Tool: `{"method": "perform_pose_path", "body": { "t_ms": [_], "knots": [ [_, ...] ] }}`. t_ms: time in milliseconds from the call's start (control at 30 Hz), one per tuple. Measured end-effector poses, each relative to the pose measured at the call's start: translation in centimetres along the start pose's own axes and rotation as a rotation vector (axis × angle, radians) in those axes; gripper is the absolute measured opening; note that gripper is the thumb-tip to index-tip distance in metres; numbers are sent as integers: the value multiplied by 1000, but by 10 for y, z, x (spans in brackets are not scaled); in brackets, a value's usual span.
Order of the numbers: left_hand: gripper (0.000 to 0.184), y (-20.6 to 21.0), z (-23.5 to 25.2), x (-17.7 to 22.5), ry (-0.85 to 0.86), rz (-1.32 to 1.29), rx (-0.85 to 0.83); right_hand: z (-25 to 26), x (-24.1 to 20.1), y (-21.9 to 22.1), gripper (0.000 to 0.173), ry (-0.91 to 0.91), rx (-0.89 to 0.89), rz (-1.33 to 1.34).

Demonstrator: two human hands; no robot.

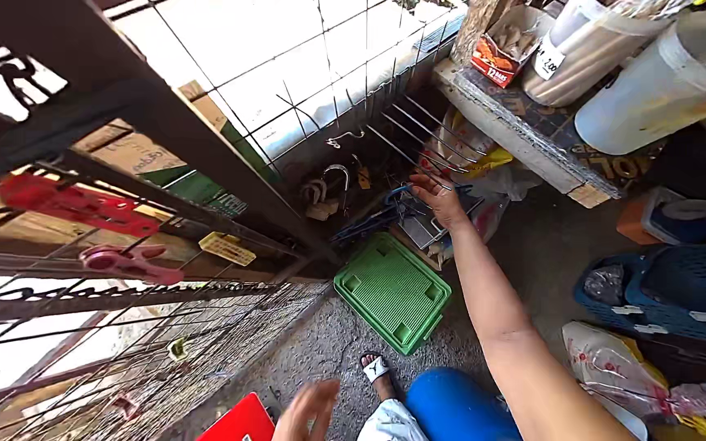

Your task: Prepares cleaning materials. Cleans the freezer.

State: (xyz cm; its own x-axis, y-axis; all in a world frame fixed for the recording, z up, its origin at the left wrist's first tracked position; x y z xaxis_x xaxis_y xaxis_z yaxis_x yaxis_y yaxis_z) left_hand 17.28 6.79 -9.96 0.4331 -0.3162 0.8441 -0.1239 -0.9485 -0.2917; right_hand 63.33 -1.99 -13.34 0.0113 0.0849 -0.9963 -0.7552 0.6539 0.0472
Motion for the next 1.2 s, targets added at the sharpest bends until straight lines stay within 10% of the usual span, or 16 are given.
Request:
{"method": "perform_pose_path", "body": {
  "t_ms": [167,267,400,567,833,1200],
  "knots": [
    [26,-63,164,177,367,435,226,-6,-3,4,33,20,-23,7],
    [24,-80,236,216,365,569,295,-9,-1,5,32,46,-22,32],
    [27,-79,304,202,-6,748,94,-10,-2,8,28,75,-18,33],
    [16,-77,302,215,162,748,227,-14,-4,8,27,100,-1,48],
    [23,-79,309,207,-44,682,214,-61,-38,-6,27,-6,198,-71],
    [23,-79,310,205,13,653,132,-202,-27,5,25,-65,533,275]
  ]
}}
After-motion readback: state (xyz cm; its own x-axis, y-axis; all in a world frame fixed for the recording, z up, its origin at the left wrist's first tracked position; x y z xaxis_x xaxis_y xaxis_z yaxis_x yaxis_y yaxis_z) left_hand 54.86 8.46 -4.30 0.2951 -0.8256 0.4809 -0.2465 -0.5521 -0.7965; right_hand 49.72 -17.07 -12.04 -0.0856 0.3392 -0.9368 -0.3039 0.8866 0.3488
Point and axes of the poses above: each hand's wrist, its own z-axis towards the middle knuckle, its own y-axis out of the palm, x = y × z, the point moved 10 cm from there along z, towards the middle knuckle, and after that the axes turned 14 degrees about -x, right-handed, at the moved point
